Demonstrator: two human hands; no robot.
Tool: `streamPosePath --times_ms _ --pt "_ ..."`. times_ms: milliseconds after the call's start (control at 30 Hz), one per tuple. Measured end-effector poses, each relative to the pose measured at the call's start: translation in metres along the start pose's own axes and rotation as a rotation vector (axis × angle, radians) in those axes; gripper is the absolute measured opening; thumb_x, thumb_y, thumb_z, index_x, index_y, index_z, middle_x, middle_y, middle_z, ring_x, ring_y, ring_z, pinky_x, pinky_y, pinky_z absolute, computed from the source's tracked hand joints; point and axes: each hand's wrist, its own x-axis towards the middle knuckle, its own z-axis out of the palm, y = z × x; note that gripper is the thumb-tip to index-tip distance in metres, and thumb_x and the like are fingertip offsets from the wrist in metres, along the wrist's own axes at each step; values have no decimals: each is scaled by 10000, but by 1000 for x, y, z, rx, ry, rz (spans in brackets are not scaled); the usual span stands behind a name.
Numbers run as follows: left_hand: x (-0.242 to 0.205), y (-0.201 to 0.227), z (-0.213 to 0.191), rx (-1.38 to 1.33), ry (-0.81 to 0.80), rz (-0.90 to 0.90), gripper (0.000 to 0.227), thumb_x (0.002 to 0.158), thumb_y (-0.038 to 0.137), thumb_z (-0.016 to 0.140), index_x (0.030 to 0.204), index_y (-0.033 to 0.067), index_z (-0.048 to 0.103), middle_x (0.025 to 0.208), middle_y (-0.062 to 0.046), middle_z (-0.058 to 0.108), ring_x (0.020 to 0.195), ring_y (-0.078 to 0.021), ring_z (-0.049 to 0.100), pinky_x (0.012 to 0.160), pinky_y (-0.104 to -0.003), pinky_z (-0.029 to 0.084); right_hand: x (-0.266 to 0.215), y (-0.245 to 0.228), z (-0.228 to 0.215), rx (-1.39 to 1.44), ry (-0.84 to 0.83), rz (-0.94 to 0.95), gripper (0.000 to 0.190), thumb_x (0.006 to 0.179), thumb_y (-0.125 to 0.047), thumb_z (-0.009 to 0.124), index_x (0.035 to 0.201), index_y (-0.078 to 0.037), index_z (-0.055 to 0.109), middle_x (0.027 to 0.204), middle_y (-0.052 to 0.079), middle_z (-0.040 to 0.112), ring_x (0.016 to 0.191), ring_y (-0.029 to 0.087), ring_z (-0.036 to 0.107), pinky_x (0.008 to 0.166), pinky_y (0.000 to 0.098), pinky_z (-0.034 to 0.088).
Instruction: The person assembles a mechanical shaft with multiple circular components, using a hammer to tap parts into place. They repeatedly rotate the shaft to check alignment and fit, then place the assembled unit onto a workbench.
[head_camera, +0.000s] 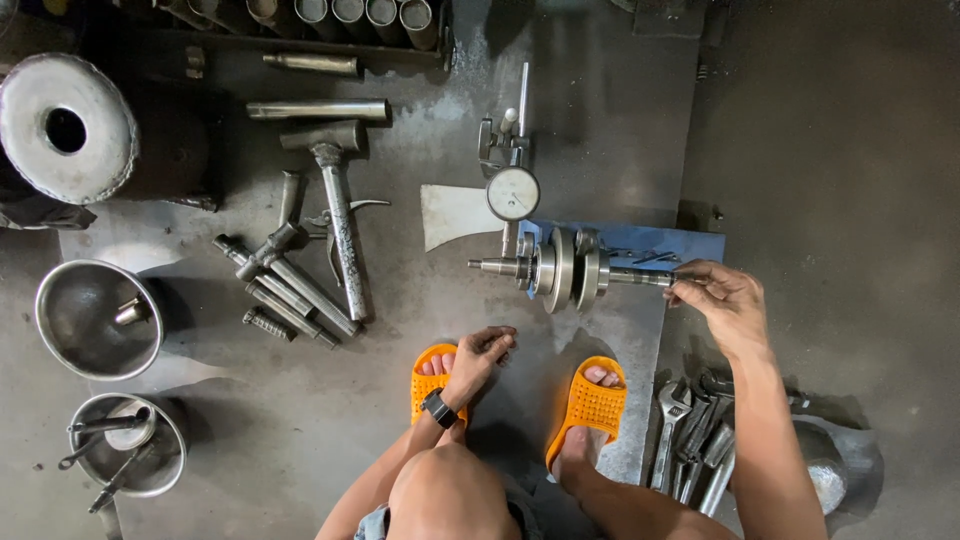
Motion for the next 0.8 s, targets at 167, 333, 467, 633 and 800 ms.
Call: streamPosePath --times_ms 167,333,467,633,800 --pt "1 -2 0 -12 7 1 274 834 201 672 995 -20 671 751 -140 671 615 -132 578 560 -251 497 0 -2 -1 17 21 9 118 749 5 681 849 50 639 709 182 612 667 256 639 633 372 550" --pt "4 -8 -1 6 13 -10 280 833 224 674 998 -2 675 760 -114 671 624 -122 562 567 -248 487 -1 -2 -3 0 34 68 226 727 18 694 942 47 628 783 191 622 685 237 626 648 373 553" --pt "2 -5 0 -21 25 -17 280 826 205 683 989 -23 670 746 -135 665 613 -131 584 562 -248 501 -1 -12 3 55 16 86 269 757 -28 666 1013 36 611 812 179 623 691 227 623 641 365 547" --pt "2 -2 3 -33 30 -18 325 823 207 691 987 -70 646 744 -153 655 606 -145 582 553 -254 500 -1 -6 2 52 -1 77 256 819 -90 613 1034 48 605 845 201 629 698 248 633 653 372 534" --pt "3 -5 0 -41 22 -11 283 831 186 673 997 -43 658 748 -140 664 605 -131 588 553 -241 506 -2 -1 0 45 3 52 298 859 -231 591 971 43 628 762 207 627 658 266 637 624 375 535"
